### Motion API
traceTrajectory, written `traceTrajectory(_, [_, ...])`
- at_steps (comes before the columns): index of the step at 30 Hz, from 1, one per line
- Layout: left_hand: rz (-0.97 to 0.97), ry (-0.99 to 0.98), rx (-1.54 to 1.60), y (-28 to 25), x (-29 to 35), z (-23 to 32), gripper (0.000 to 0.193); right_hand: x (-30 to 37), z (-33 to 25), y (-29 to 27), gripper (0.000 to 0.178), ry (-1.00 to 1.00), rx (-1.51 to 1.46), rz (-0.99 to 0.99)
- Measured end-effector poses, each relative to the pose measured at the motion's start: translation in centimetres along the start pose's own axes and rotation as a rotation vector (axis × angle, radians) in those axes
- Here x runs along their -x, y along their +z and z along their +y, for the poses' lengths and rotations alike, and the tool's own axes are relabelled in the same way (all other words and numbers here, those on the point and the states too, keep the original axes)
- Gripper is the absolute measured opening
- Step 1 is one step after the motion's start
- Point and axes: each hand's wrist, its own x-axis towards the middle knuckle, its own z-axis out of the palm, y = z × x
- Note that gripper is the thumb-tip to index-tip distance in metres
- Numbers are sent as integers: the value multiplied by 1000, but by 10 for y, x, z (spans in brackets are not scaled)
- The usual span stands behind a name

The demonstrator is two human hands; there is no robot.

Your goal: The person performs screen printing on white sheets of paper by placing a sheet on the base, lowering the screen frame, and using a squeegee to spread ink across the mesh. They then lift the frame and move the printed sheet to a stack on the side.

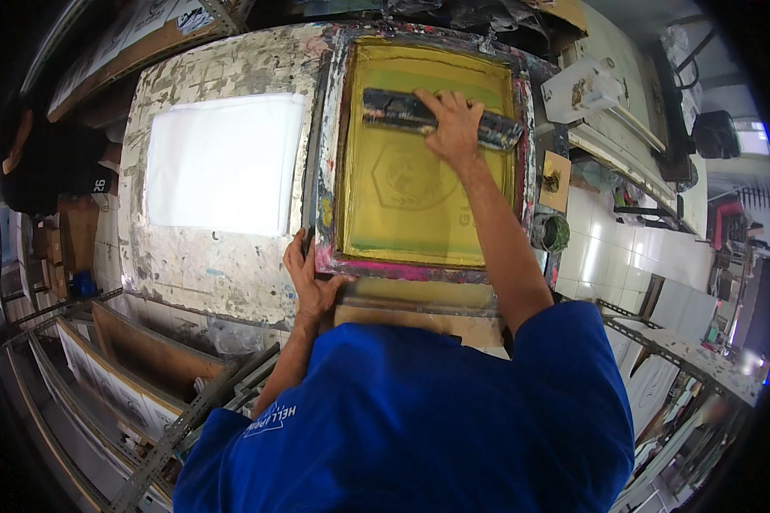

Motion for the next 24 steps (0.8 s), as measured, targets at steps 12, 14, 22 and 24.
traceTrajectory(12, [20, -34, 66, 3, 7, -3, 109, -55, 35, -6, 53, -106, -214, -73])
traceTrajectory(14, [32, -69, 110, 5, 12, -4, 110, -29, 13, -14, 49, -106, -112, -31])
traceTrajectory(22, [160, -20, 269, -5, 5, 11, 110, 95, -84, -117, 47, -43, -208, -141])
traceTrajectory(24, [211, 26, 264, -15, -6, 23, 109, 113, -103, -156, 46, -36, -219, -159])
